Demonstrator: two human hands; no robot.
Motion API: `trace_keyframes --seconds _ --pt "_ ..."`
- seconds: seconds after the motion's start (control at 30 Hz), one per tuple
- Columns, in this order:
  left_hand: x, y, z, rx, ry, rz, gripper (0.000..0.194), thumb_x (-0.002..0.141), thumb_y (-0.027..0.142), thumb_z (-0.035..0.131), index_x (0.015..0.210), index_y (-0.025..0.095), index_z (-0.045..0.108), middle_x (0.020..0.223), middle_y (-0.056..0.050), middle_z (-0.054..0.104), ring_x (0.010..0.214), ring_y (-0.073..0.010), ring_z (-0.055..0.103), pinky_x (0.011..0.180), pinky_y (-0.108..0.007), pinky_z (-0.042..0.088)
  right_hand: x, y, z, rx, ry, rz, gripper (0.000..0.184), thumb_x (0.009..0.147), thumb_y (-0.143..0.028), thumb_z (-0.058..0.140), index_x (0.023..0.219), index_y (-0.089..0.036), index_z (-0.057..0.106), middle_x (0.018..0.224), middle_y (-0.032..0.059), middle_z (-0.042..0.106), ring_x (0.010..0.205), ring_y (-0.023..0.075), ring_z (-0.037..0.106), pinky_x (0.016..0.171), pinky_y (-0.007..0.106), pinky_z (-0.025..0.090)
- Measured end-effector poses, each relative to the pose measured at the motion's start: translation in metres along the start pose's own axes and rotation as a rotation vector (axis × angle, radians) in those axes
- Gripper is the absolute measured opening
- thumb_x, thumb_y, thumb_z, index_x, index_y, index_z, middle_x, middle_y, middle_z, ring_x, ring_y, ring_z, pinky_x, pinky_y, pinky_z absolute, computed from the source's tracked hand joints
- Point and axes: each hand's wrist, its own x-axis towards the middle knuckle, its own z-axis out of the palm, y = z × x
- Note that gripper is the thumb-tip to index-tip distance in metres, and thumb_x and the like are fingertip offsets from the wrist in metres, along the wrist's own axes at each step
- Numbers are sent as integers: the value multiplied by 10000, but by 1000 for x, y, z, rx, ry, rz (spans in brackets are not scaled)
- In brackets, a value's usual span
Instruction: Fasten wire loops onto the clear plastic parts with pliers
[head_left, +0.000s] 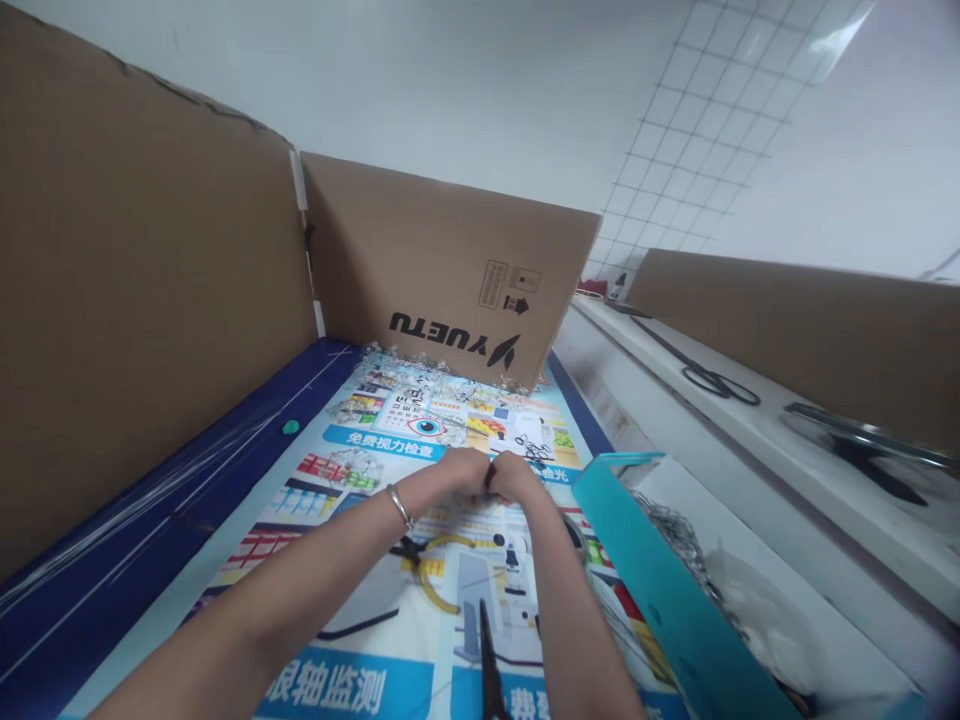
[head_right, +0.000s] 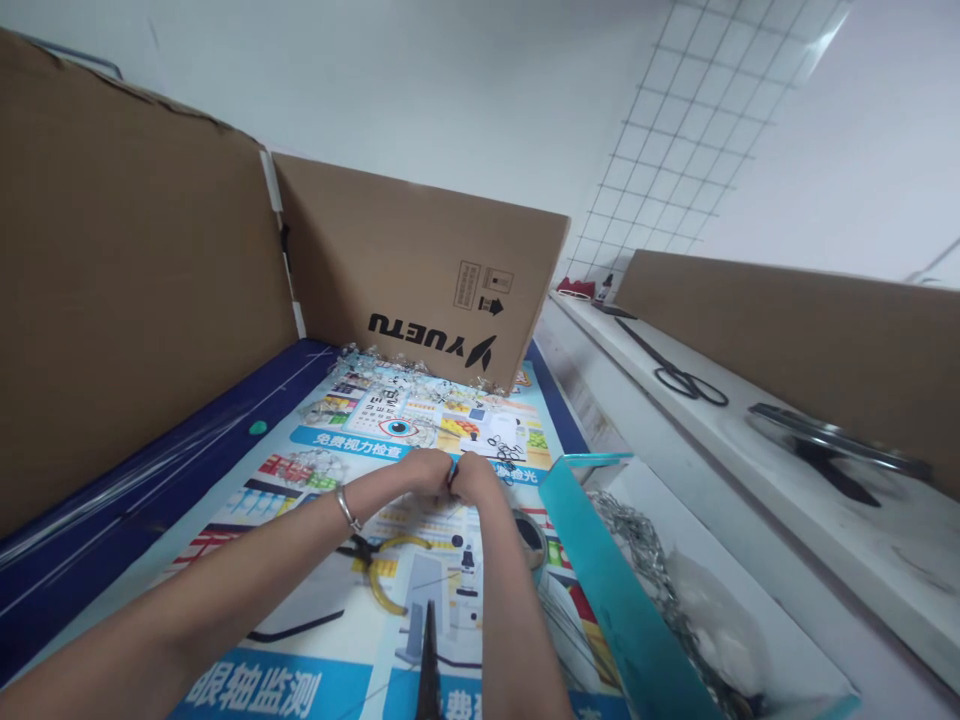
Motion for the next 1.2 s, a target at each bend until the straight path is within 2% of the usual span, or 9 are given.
trace_keyframes --seconds 0.27,0.37,0.47,0.53,0.67,0.8,0.9,1.03,1.2 --pt "6 -12 7 -23 44 21 273 661 337 602 848 149 663 897 -129 683 816 -271 638 663 -306 490 6 7 2 92 -20 -66 282 857 -324 525 1074 -146 546 1074 63 565 878 165 574 732 339 494" --pt "9 -17 12 -66 66 28 251 667 338 583 830 163 661 873 -109 686 786 -247 638 635 -282 479 6 9 2 128 18 -93 223 851 -320 529 916 -121 605 909 42 626 755 131 595 674 290 494" --pt "9 -22 15 -117 92 45 217 672 322 572 819 184 655 865 -77 687 781 -221 632 621 -254 463 2 10 2 179 64 -124 214 816 -226 516 692 -105 641 696 42 662 606 108 600 576 201 468" --pt "8 -25 15 -151 114 52 195 678 293 558 819 191 647 864 -61 684 778 -208 626 610 -242 451 -1 12 1 211 91 -136 231 788 -174 476 655 -104 652 639 47 672 552 101 602 513 161 441" --pt "2 -32 12 -206 151 55 178 672 225 540 823 192 628 856 -40 672 764 -187 610 587 -224 430 -6 14 -3 209 134 -137 230 783 -166 451 759 -112 674 657 38 687 550 96 614 492 145 428" --pt "-7 -37 9 -238 185 64 168 683 224 526 828 192 604 848 -23 653 755 -174 590 574 -216 410 -10 10 -6 99 132 -119 209 807 -245 532 705 -108 650 652 27 663 595 111 610 569 208 466" --pt "-14 -40 8 -244 194 66 148 679 216 524 809 194 591 825 -16 644 740 -169 578 570 -215 398 -12 2 -7 2 115 -113 233 830 -333 553 782 -118 627 782 16 649 701 125 605 659 279 488" --pt "-22 -44 7 -239 207 52 136 681 192 504 791 198 584 808 -12 638 736 -169 571 584 -222 394 -10 -6 -5 -108 101 -97 244 858 -333 521 1005 -145 577 1019 48 591 862 160 581 743 335 488" --pt "-26 -51 5 -233 224 13 151 685 183 488 799 200 584 811 -21 639 731 -176 572 590 -231 399 -4 -12 0 -205 126 -41 299 862 -319 518 1114 -157 522 1114 75 542 940 183 558 787 374 478"
